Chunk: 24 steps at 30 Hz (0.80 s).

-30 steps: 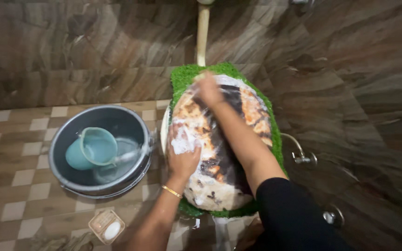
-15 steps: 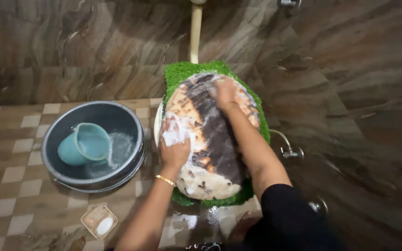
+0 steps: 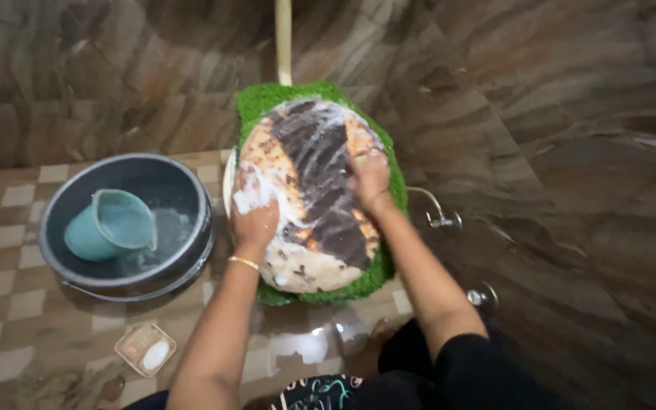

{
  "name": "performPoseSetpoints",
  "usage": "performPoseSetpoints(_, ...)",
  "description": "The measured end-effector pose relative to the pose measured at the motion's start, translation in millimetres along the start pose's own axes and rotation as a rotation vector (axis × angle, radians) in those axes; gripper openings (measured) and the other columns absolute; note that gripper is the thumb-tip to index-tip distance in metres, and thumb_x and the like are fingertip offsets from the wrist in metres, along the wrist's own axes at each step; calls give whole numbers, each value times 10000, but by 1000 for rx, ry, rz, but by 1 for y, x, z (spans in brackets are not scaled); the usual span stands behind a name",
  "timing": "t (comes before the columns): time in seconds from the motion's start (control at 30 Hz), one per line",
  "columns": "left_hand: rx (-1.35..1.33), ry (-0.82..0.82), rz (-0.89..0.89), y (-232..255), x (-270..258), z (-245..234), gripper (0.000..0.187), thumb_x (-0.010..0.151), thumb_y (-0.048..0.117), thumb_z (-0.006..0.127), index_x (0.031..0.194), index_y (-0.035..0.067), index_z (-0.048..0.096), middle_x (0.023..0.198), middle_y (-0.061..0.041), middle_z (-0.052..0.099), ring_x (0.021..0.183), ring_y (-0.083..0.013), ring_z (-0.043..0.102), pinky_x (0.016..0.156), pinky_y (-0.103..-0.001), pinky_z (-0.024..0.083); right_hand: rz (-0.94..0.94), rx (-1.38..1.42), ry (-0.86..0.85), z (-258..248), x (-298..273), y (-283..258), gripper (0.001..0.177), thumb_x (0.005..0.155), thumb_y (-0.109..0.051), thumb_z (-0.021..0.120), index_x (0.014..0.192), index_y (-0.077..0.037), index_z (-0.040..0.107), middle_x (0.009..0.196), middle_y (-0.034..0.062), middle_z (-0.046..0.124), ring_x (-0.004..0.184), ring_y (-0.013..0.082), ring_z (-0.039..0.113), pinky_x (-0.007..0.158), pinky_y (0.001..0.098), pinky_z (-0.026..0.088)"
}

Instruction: The person pours water from a mug onto a decorated toilet seat cover and scrubs the surface with soap and their hands.

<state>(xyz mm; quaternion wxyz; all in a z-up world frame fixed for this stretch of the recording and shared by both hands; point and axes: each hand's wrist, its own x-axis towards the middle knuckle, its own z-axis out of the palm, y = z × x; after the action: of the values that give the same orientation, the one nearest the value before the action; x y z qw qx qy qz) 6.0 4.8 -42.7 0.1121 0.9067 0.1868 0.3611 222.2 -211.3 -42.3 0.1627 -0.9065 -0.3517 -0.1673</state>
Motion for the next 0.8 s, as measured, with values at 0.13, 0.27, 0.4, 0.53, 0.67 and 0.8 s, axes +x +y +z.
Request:
performPoseSetpoints(0.13,-35,34,40,-3,2,1,634,1003,258,545,1529,-75,423,1549,-274,457,1433,-402,445,1235,-455,333,-563,381,-35,-26,-100,-93,329,721,-73,744,1040,-136,690,1185,174,612,1107,396,554,905,535,457)
performPoseSetpoints(0.27,65,-346,36,2,1,-5,524,1050,284,456,1475,-11,538,1504,-244,538,1371,-381,521,1191,-446,380,108,676,-64,-53,-65,-55,225,827,-86,695,1048,-90,651,1079,257,569,1044,475,550,903,560,465)
performPoseSetpoints(0.4,-23,-590,281,59,-21,-27,461,1010,333,461,1356,99,656,1436,-151,618,1318,-328,576,1135,-447,400,125,228,288,-53,-42,-38,435,684,-11,746,1105,-80,666,1132,218,551,1060,444,515,915,524,441)
performPoseSetpoints(0.53,-509,-389,445,102,-18,-10,552,830,288,659,1346,100,603,1441,-136,553,1361,-328,480,1162,-449,334,74,272,287,-42,-48,-27,452,685,49,688,1110,-103,670,1189,186,582,1093,420,528,945,506,445)
performPoseSetpoints(0.67,-172,-365,355,41,97,67,567,928,328,537,1452,114,569,1513,-156,546,1429,-333,471,1219,-443,332,118,226,324,-32,-44,-22,541,677,80,662,1180,-119,689,1169,216,558,1098,435,519,940,499,441)
performPoseSetpoints(0.8,75,-243,483,-7,110,55,548,980,367,550,1449,83,553,1535,-227,492,1446,-395,420,1195,-527,286,98,249,340,-37,-47,-25,496,683,80,670,1139,-116,671,1168,204,566,1086,428,525,933,506,440)
